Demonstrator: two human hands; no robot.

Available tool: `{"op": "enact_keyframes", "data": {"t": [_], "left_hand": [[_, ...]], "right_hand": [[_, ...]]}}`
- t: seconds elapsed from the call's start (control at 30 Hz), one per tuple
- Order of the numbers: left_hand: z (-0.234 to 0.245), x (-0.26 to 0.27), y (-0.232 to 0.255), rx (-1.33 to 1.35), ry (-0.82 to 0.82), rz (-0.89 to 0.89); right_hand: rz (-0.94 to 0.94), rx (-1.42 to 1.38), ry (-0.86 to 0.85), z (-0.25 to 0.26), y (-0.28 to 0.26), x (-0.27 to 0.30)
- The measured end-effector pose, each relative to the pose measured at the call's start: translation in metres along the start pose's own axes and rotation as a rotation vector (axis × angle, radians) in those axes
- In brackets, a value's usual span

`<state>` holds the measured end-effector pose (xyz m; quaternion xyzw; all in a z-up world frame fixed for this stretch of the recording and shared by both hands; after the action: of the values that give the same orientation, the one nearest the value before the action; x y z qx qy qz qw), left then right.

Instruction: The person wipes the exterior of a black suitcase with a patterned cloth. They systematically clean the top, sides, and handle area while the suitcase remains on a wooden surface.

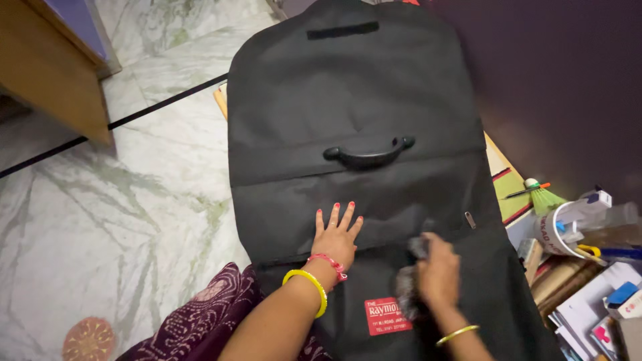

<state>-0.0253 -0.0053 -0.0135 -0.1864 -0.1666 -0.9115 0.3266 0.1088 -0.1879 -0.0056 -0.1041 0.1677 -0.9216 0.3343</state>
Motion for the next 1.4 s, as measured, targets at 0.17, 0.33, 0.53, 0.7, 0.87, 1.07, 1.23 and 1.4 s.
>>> {"op": "enact_keyframes", "data": {"t": [0.17,0.33,0.53,0.7,0.87,1.07,1.23,1.4], "left_hand": [[-0.019,0.010,-0.017,-0.007,0.020,-0.040],[-0.026,0.018,-0.034,-0.065,-0.002,-0.055],[-0.011,0.035,-0.029,-0.080,-0.117,-0.005],[-0.019,0.031,-0.023,-0.046,-0.066,0.013],[-0.022,0.028,-0.025,-0.097,-0.135,0.027],[-0.015,0.033,-0.024,-0.136,-0.174,0.034],[-0.019,0.031,-0.024,-0.144,-0.167,0.040],[-0.027,0.029,-0.022,-0.138,-0.114,0.043]], "right_hand": [[0.597,-0.113,-0.133,-0.031,-0.064,0.045],[0.630,0.287,-0.229,-0.030,-0.005,0.033],[0.069,0.307,0.049,0.014,0.061,0.007],[0.331,0.033,0.110,-0.034,-0.030,0.041],[0.775,0.099,-0.054,-0.048,-0.064,0.070],[-0.112,0.270,-0.071,0.018,0.064,0.029],[-0.161,0.303,0.108,0.016,0.082,0.034],[0.295,0.143,-0.048,-0.051,-0.017,0.073]]}}
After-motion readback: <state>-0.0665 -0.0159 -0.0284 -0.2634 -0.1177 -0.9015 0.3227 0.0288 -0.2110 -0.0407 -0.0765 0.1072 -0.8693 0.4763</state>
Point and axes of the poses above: each hand's wrist, its own x-axis away from the middle knuckle, its own z-axis out of the back of the hand, y = z × x, the point moved 2 cm from there along -x, towards the middle knuckle, and after that the axes turned 10 degrees about z, right-handed, at the moved point
